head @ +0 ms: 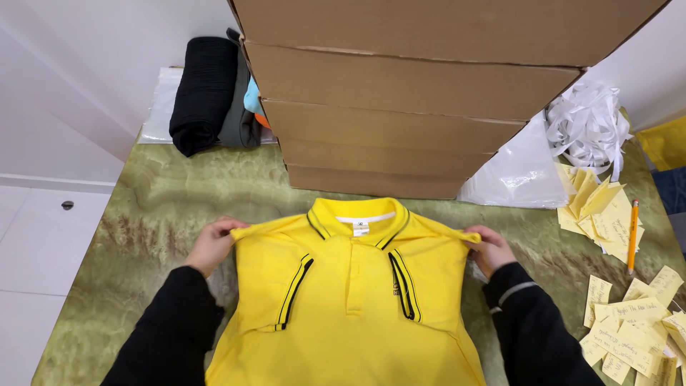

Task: Removing shirts from hangers, folding them into tight rolls, and stacking them on a table.

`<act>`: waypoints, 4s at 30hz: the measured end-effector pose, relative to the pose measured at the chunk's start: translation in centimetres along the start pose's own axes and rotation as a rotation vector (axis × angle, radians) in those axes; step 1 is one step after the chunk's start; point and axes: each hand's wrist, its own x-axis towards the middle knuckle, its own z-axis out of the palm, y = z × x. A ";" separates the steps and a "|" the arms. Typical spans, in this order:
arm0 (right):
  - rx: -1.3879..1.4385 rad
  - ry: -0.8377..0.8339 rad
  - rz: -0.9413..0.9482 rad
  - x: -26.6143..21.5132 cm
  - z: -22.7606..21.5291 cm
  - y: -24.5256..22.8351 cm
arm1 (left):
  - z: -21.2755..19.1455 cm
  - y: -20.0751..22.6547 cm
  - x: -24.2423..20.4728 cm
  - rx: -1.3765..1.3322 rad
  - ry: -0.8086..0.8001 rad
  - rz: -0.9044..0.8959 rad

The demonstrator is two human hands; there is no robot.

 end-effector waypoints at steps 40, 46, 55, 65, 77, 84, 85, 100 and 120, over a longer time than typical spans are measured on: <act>-1.134 -0.573 -0.479 -15.4 -0.8 0.5 | -1.0 2.8 -15.9 1.057 -0.488 0.150; -1.352 -0.703 -0.186 -11.1 -0.5 2.3 | -1.5 1.3 -14.3 1.194 -0.612 0.039; -1.398 -0.328 -0.865 -11.1 1.2 -2.6 | -0.3 1.3 -12.4 1.393 -0.197 0.694; -1.349 -0.371 -1.123 -20.4 -0.8 -2.2 | -0.6 0.6 -16.3 1.159 -0.270 0.815; -1.332 -0.625 -0.320 -8.5 -1.9 2.6 | 1.1 3.6 -12.2 1.249 -0.581 0.163; -1.322 -0.380 -0.880 -11.3 0.8 -0.5 | -0.5 1.4 -12.6 1.299 -0.260 0.523; -1.386 -0.325 -0.971 -12.3 0.7 -0.4 | -0.8 0.5 -13.0 1.355 -0.274 0.644; -1.413 -0.635 -0.338 -15.7 -1.9 0.1 | 0.0 1.9 -16.5 1.162 -0.508 0.164; -1.465 -0.197 -1.135 -21.1 -3.6 -0.7 | -3.2 0.5 -19.8 1.388 -0.186 0.914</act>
